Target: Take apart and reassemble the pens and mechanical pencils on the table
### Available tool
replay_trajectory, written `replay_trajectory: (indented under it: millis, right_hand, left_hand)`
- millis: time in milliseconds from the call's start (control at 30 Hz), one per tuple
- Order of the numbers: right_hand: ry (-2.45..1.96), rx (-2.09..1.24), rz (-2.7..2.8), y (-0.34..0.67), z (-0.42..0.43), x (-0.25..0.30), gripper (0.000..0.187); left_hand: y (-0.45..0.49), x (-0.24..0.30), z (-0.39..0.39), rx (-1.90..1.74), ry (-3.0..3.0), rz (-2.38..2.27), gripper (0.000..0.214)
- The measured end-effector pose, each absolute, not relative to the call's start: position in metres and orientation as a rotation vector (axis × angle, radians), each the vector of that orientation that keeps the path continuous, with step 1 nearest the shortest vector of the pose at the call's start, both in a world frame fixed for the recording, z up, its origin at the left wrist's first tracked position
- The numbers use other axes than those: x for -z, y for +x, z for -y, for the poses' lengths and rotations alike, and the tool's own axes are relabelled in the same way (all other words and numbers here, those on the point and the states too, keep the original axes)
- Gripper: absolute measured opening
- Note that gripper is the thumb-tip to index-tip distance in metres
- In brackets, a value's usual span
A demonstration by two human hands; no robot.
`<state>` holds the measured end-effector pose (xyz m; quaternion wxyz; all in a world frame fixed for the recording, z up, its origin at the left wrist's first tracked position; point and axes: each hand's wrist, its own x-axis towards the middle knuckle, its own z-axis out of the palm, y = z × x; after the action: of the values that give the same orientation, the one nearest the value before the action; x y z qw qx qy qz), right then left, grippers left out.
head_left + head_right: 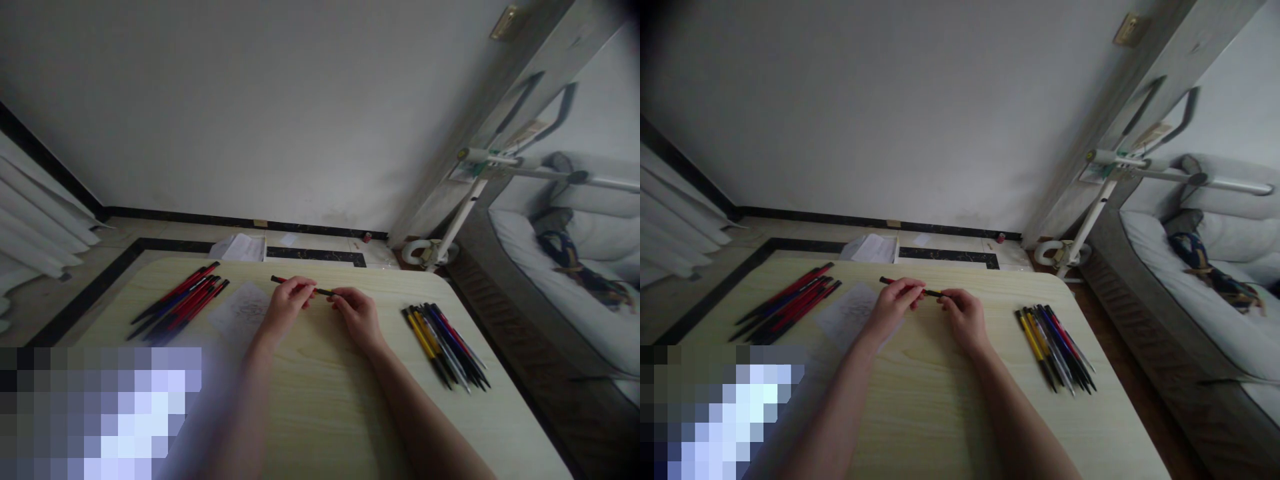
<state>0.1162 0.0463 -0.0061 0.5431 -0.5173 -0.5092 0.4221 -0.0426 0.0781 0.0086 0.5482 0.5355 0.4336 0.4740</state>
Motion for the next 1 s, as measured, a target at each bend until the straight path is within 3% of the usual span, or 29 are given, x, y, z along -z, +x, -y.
replay_trajectory:
  millis: [1000]
  right_hand:
    - [-1.312, -0.907, 1.331, 0.1155, -0.0466, 0.0092, 0.019]
  left_hand:
    - [-0.0416, -0.0053, -0.079, -1.108, 1.328, -1.024, 0.023]
